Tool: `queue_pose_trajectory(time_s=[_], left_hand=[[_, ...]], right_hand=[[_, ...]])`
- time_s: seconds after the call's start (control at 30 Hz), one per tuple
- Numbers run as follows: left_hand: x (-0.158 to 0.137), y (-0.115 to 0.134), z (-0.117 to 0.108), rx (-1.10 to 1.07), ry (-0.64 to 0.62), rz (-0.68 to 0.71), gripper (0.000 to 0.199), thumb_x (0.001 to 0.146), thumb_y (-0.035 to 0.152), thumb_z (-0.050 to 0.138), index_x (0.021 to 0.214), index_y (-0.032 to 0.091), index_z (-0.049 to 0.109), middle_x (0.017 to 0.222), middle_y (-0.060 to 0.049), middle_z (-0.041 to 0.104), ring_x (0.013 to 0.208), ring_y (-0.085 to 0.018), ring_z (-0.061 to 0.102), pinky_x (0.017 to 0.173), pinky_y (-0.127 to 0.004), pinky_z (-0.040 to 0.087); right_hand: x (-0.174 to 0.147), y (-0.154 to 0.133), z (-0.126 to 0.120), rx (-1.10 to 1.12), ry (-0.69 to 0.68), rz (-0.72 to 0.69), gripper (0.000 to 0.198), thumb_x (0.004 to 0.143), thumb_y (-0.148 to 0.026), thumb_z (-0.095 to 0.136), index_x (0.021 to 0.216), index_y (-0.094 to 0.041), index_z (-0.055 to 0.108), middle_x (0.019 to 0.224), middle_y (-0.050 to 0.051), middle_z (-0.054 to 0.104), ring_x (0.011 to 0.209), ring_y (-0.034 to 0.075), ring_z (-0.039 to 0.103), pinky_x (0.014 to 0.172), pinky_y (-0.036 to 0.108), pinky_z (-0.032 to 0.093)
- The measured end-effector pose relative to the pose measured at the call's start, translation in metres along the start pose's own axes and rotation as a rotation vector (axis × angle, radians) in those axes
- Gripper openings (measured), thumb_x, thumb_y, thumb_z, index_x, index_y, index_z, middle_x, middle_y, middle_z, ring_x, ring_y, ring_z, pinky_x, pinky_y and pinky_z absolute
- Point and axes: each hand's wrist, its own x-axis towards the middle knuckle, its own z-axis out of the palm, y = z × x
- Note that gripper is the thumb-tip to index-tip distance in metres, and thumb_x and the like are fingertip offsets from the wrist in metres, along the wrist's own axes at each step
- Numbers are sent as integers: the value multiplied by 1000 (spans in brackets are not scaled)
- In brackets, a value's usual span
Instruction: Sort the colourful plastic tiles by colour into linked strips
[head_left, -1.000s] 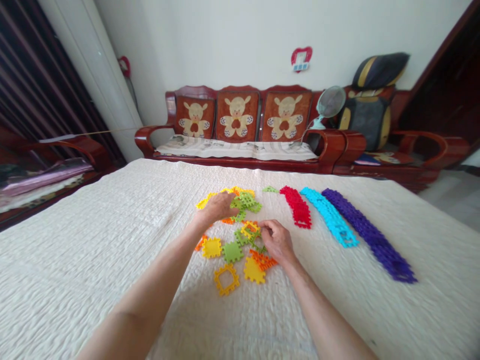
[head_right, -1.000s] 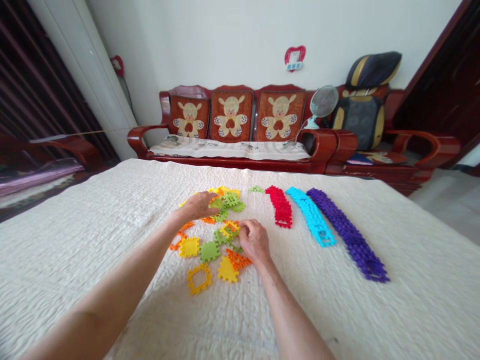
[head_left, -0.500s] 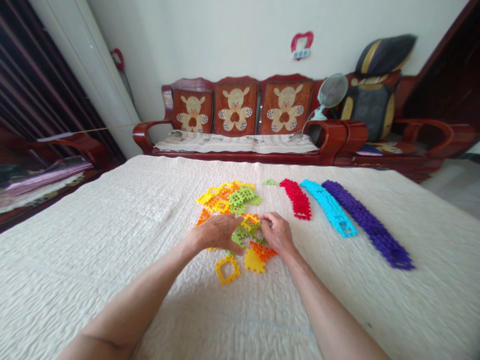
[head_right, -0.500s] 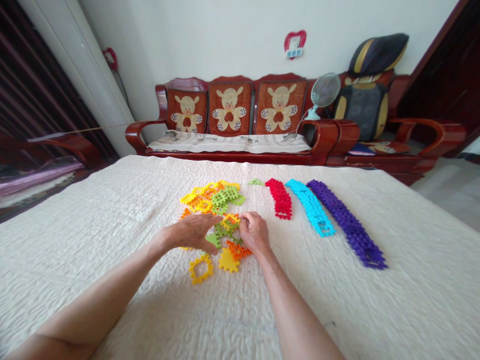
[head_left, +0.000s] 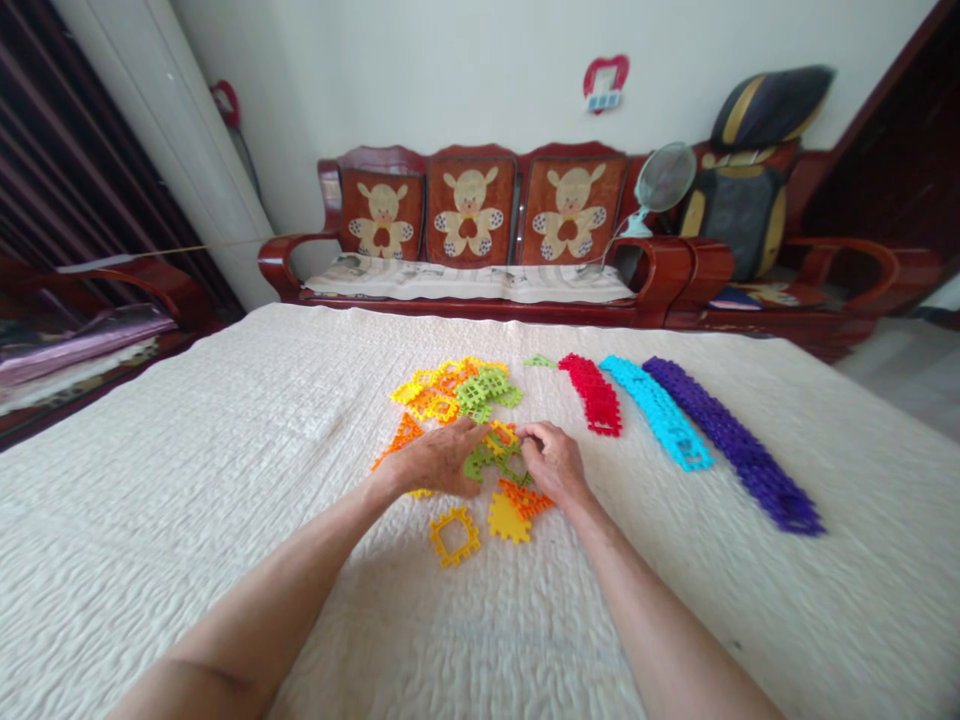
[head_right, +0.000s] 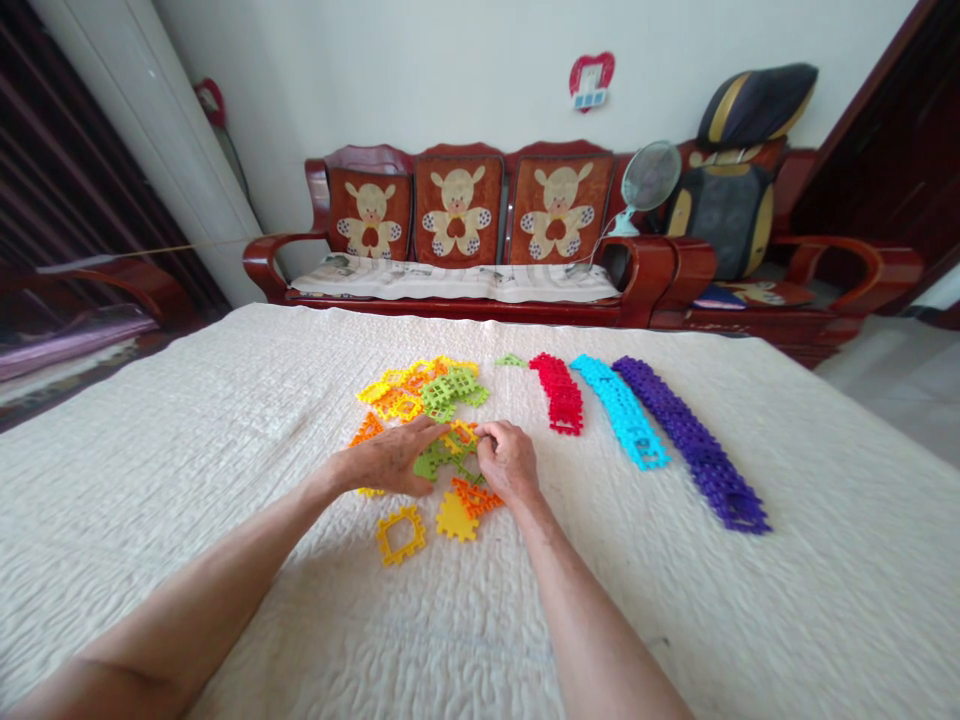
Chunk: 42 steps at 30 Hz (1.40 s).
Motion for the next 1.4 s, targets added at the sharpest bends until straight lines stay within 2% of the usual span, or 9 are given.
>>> queue_pose_trajectory(time_s=[0.13,0.27,0.6,0.73,0.9,1.07,1.17,1.27,1.4], left_hand=[[-2,-3,-9,-9,-11,-49,82,67,34,68,142,23,35,134,-13,48,117,-28,53,97,-37,45],[-4,-10,-19,-12,19,-108,74,68,33,64,138,21,42,132,-13,48,114,-26,54,98,-36,45],[-7,-33,-34,-61,189,-136,67,70,34,63,134,22,49,135,-11,47,112,-21,56,98,-32,46],[15,-38,-38,-45,241,-152,66,71,36,65,134,24,50,135,-10,48,106,-21,58,94,-33,49],[58,-34,-35,23,295,-138,65,71,31,67,133,23,50,130,-10,51,114,-23,55,97,-34,48],[57,-19,-33,9,384,-84,49,79,40,64,124,20,58,125,-10,56,110,-22,58,98,-36,46],[41,-4,-30,-68,267,31,35,82,42,61,111,22,65,112,-6,64,102,-19,61,92,-32,47],[29,9,-22,-108,109,126,34,80,39,64,110,24,65,107,-4,66,98,-18,61,88,-30,48],[28,21,-6,-72,83,118,34,83,36,60,115,23,62,109,-5,64,100,-19,61,87,-30,48]], right_hand=[[0,0,1,-2,7,2,25,76,-13,47,82,-22,69,89,4,73,86,19,66,83,32,49],[0,-1,1,-6,9,0,25,77,-14,46,82,-22,69,88,3,73,85,19,66,82,32,49],[-1,-2,1,-18,-8,-8,24,77,-13,48,83,-22,70,89,2,73,85,19,65,82,32,48],[-1,-3,1,-21,-27,-25,22,79,-15,50,85,-22,70,92,3,74,87,19,65,83,33,47],[0,-6,-2,22,-36,-5,20,79,-19,52,85,-23,70,93,3,74,90,20,66,86,34,47],[0,-2,-1,128,42,66,27,85,-23,42,89,-22,69,92,4,73,89,19,66,83,31,49],[0,1,1,161,101,108,30,85,-23,39,91,-21,68,94,5,73,88,18,66,82,30,50],[1,2,1,148,90,87,29,85,-22,39,89,-22,68,93,5,72,90,18,66,83,30,49],[1,0,0,122,50,74,31,86,-24,37,90,-21,68,95,6,73,92,19,66,84,31,49]])
